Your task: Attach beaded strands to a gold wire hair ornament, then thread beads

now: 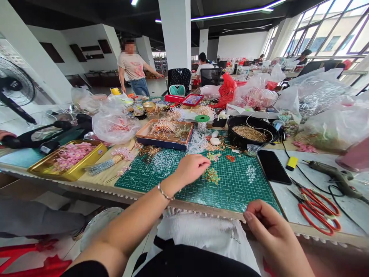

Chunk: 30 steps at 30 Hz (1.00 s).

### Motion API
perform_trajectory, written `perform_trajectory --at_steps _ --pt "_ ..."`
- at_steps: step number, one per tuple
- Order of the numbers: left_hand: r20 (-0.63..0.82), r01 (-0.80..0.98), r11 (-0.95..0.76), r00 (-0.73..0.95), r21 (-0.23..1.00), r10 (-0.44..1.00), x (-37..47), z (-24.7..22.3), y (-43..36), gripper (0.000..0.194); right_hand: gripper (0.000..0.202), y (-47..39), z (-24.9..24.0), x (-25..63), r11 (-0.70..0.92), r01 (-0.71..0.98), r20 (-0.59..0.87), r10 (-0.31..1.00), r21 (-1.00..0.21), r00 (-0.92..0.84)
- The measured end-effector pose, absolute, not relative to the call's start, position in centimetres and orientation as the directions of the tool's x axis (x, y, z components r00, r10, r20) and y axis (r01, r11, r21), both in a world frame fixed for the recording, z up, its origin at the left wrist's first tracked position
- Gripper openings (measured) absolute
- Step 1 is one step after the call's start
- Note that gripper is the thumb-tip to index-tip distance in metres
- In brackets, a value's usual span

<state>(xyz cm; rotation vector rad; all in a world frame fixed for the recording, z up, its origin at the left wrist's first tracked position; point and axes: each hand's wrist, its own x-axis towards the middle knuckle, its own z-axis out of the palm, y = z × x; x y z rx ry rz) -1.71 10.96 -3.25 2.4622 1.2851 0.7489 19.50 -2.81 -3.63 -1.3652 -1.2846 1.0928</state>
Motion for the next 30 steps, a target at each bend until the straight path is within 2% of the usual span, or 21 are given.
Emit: perform_trajectory --at_steps 4,8,13,17,21,25,28,30 --pt "0.221 0.759 -0.54 0.493 0.364 0.841 -2.0 -6.3 15.2 0.018 0.041 -2.8 -3.6 19.7 -0.096 0.042 -0.094 0.995 -0.994 0.044" --pt "0.135 0.779 -0.519 0.506 0.351 0.852 -1.2 -7.9 16.0 0.02 0.043 -2.7 -3.5 19.6 -0.115 0.031 -0.115 0.993 -0.993 0.005" --pt "0.061 0.781 -0.423 0.447 0.459 0.892 -0.9 -8.0 16.3 0.026 0.042 -2.8 -3.5 19.2 -0.097 0.043 -0.097 0.995 -0.994 0.001" --pt "0.026 0.714 -0.323 0.393 0.622 0.919 -1.1 -7.5 16.6 0.022 0.041 -2.7 -3.8 19.3 -0.098 0.036 -0.099 0.995 -0.995 -0.007" --pt "0.001 0.503 -0.187 0.347 0.844 0.938 -0.7 -5.7 14.8 0.016 0.039 -2.4 -4.0 19.7 -0.061 0.077 -0.061 0.998 -0.995 0.008" --pt "-0.078 0.178 0.002 0.417 0.984 0.906 0.5 -3.3 9.9 0.02 0.032 -2.3 -3.4 19.7 0.114 0.216 0.123 0.992 -0.97 0.029" --pt "-0.149 -0.058 0.204 0.499 0.977 0.854 1.5 -1.7 5.9 0.028 0.023 -2.5 -2.5 19.0 0.316 0.356 0.362 0.93 -0.88 0.069" --pt "-0.216 -0.333 0.466 0.574 0.82 0.79 1.9 -1.1 4.1 0.032 0.018 -2.8 -1.8 18.3 0.436 0.453 0.516 0.854 -0.778 0.065"
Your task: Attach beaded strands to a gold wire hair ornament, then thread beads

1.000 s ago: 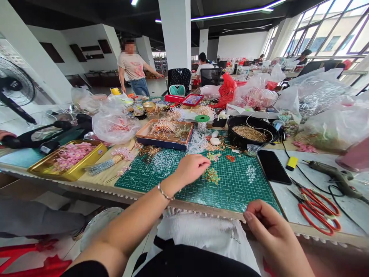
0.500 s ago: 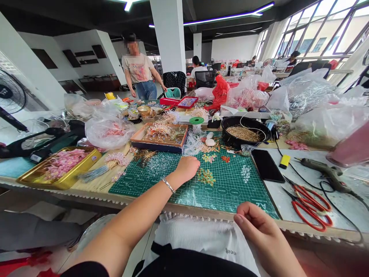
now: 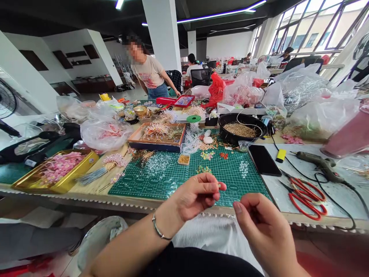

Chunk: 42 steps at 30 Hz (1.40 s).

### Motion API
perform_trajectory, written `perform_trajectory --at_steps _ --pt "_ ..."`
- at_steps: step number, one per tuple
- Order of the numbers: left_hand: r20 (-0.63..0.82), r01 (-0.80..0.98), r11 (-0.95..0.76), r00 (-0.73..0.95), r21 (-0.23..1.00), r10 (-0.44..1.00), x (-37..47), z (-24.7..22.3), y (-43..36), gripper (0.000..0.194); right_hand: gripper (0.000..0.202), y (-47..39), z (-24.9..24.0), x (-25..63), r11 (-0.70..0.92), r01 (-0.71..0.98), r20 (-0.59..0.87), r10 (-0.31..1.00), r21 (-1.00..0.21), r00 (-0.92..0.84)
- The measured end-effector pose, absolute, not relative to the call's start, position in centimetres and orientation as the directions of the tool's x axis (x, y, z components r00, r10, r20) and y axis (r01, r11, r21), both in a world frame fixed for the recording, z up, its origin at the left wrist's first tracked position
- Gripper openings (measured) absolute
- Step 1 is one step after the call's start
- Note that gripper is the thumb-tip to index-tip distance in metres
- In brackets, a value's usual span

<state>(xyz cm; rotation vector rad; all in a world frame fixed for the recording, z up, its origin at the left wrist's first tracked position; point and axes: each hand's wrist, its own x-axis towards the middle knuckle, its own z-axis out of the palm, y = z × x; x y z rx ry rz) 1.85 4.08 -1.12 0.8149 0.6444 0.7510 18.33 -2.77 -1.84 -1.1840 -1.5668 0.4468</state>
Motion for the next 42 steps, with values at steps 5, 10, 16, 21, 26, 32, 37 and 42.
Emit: perform_trajectory --at_steps 5,10,16,21,26,32,37,42 --pt "-0.186 -0.545 0.61 0.64 0.575 0.746 1.8 -0.8 2.3 0.031 0.017 -3.1 -1.1 17.2 0.541 0.544 0.647 0.763 -0.641 0.003" --pt "-0.136 -0.547 0.573 0.641 0.61 0.756 1.5 -0.7 1.7 0.03 0.016 -3.4 -0.8 16.9 0.547 0.555 0.65 0.76 -0.627 -0.014" --pt "0.026 -0.491 0.243 0.479 0.837 0.878 1.3 0.1 0.6 0.029 0.013 -3.5 -1.6 17.0 0.348 0.194 0.36 0.933 -0.917 0.031" --pt "0.262 -0.153 -0.217 0.427 0.964 0.866 0.5 0.9 -0.3 0.008 0.03 -2.9 -2.5 16.5 -0.032 -0.37 0.02 0.991 -0.928 -0.136" --pt "0.527 0.044 -0.596 0.418 0.802 0.74 0.0 1.7 -0.5 0.008 0.031 -2.7 -2.6 16.0 -0.177 -0.481 -0.047 0.962 -0.859 -0.268" --pt "0.576 0.108 -0.655 0.387 0.748 0.72 0.0 1.9 -0.4 0.009 0.032 -2.2 -2.3 15.9 -0.309 -0.555 -0.096 0.92 -0.772 -0.379" --pt "0.536 0.083 -0.607 0.387 0.79 0.75 0.0 1.5 -0.1 0.007 0.028 -2.2 -2.1 15.9 -0.33 -0.555 -0.097 0.908 -0.764 -0.407" --pt "0.461 0.102 -0.541 0.407 0.835 0.788 -0.5 1.2 0.1 0.006 0.024 -2.5 -2.1 16.1 -0.348 -0.522 -0.137 0.906 -0.779 -0.4"
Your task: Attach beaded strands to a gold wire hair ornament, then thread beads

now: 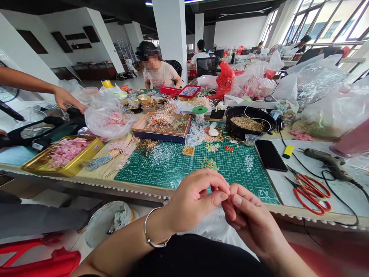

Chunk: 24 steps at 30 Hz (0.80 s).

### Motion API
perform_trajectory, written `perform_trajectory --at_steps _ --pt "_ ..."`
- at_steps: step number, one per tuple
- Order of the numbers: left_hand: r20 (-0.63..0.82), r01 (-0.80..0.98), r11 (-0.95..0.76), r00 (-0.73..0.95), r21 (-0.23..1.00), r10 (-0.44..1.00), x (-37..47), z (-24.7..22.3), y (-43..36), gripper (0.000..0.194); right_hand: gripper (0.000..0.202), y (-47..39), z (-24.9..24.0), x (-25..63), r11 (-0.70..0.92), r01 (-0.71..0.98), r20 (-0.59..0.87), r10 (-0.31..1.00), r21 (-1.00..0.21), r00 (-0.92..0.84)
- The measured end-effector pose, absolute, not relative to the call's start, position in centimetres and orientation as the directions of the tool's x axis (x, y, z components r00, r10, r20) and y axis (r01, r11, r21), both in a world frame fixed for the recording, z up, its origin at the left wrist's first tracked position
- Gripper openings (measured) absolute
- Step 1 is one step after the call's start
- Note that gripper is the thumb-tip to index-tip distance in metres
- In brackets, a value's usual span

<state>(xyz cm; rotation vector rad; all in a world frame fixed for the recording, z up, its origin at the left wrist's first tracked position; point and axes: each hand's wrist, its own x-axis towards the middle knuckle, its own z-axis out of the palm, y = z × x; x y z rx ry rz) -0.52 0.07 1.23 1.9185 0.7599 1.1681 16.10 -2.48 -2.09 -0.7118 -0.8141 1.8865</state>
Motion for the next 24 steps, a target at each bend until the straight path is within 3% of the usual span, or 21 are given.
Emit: perform_trajectory --at_steps 8,15,19,24 --pt "0.514 0.102 -0.619 0.463 0.778 0.722 -1.8 0.6 -0.4 0.008 0.028 -2.7 -3.7 16.4 -0.317 -0.376 -0.122 0.879 -0.871 -0.461" --pt "0.362 0.103 -0.429 0.384 0.897 0.849 -1.6 -1.2 -0.1 0.007 0.041 -1.7 -3.6 15.7 -0.505 -0.505 -0.223 0.827 -0.7 -0.516" --pt "0.382 0.08 -0.445 0.392 0.892 0.837 -1.4 -1.4 0.0 0.006 0.048 -1.1 -3.7 15.7 -0.571 -0.541 -0.219 0.785 -0.617 -0.58" --pt "0.376 0.15 -0.461 0.389 0.875 0.841 -1.4 -1.4 0.1 0.007 0.025 -1.1 -3.8 15.9 -0.54 -0.531 -0.205 0.801 -0.653 -0.562"
